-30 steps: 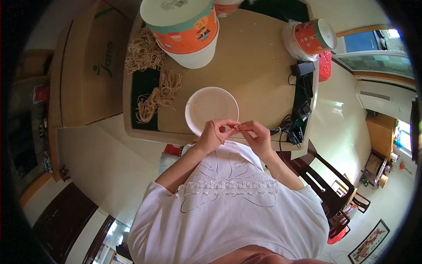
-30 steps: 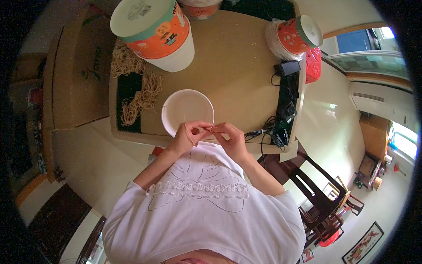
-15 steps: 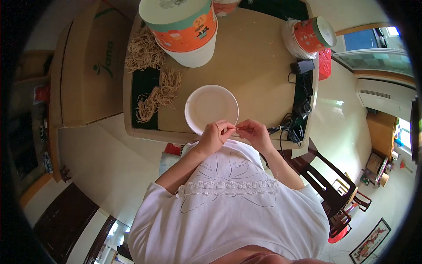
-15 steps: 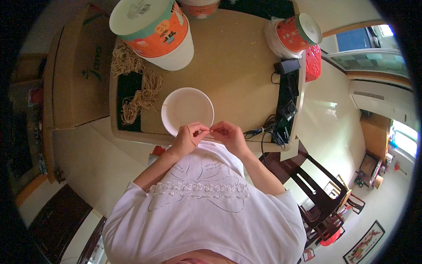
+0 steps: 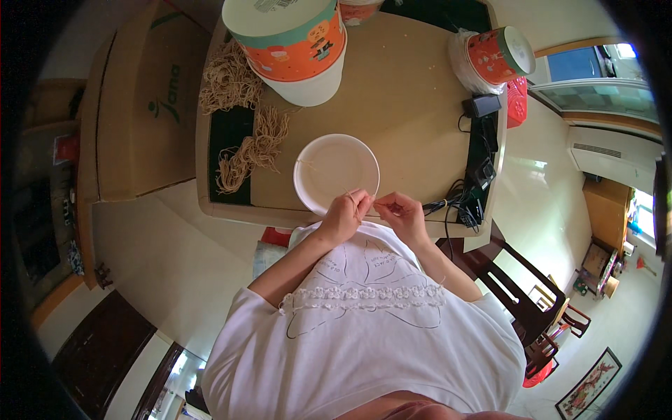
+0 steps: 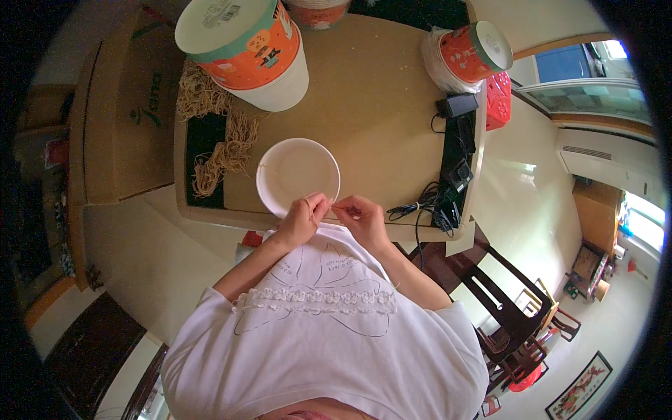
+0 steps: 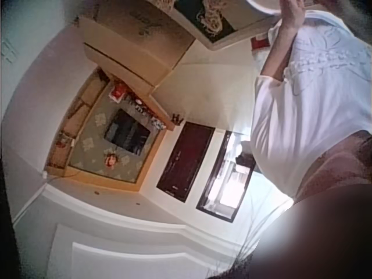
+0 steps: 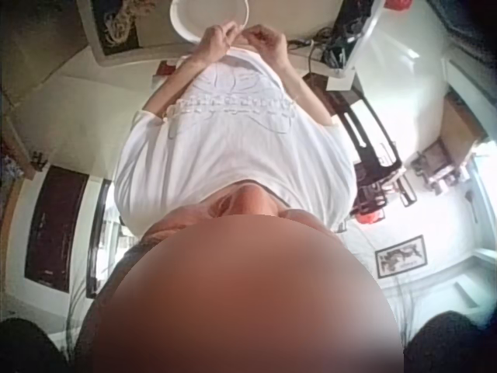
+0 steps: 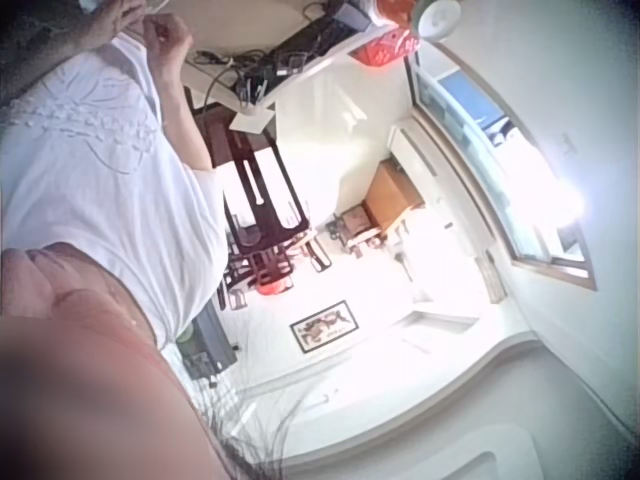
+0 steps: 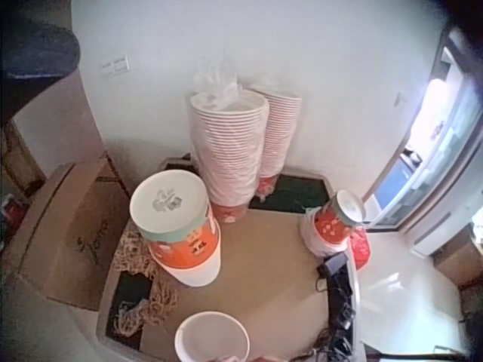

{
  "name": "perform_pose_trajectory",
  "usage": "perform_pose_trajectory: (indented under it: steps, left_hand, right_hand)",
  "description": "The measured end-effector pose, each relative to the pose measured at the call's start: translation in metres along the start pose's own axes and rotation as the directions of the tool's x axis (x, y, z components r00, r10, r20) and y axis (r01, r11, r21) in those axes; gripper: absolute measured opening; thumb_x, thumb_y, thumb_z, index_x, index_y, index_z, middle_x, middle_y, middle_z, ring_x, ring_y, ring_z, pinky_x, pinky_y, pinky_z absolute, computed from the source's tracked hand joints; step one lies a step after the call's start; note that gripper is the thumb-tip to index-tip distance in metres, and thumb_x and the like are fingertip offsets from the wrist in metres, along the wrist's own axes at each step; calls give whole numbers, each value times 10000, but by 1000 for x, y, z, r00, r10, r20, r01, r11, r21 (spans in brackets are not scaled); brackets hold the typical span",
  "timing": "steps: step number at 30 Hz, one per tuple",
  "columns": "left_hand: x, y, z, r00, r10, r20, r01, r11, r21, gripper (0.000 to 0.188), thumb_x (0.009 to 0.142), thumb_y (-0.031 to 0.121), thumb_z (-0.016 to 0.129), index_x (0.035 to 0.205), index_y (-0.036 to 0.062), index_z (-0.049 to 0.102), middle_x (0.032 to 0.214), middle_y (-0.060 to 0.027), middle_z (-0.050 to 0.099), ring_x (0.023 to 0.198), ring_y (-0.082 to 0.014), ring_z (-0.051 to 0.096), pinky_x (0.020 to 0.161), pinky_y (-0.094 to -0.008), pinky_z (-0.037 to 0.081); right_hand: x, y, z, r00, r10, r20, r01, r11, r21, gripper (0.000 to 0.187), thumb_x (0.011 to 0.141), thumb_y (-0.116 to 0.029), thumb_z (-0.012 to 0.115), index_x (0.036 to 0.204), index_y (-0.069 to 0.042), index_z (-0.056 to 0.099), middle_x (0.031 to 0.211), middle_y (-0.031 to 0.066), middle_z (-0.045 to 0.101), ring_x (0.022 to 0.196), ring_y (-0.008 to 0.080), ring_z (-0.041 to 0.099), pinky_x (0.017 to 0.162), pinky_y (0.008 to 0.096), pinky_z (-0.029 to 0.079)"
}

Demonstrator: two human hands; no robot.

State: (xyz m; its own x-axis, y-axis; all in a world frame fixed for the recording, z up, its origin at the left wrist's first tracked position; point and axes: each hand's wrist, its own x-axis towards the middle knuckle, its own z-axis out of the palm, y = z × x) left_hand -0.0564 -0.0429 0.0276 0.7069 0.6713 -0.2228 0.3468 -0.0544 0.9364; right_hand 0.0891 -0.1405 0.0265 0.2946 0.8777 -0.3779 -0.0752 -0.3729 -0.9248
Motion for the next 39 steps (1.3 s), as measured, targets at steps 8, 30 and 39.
perform_pose_trajectory:
  steps: [8, 30, 39]
  left_hand:
    - [0, -8, 3, 998, 57, 21, -55, 995, -82, 97, 930, 100, 547, 894, 18, 510, 761, -140, 592, 709, -308, 599, 650, -370, 471]
    - [13, -28, 0, 999, -5, -45, 7, 999, 34, 166, 813, 4, 621, 964, 36, 683, 883, -107, 629, 695, -203, 620, 635, -304, 503]
    - [13, -28, 3, 999, 12, -52, -8, 998, 65, 134, 824, 42, 629, 948, 48, 680, 856, -114, 647, 699, -213, 639, 620, -318, 506]
  right_hand:
    - [2, 4, 1, 999, 45, 13, -46, 992, 115, 48, 864, -37, 652, 877, 5, 634, 790, -5, 630, 690, 39, 552, 615, 184, 447]
    - [17, 49, -1, 984, 168, -60, -158, 977, 144, 53, 883, -66, 623, 885, -14, 611, 758, -18, 587, 686, 52, 525, 635, 195, 425]
    - [20, 43, 3, 986, 160, -56, -149, 975, 163, 67, 901, -68, 605, 923, -6, 619, 775, -8, 603, 704, 63, 547, 653, 200, 442]
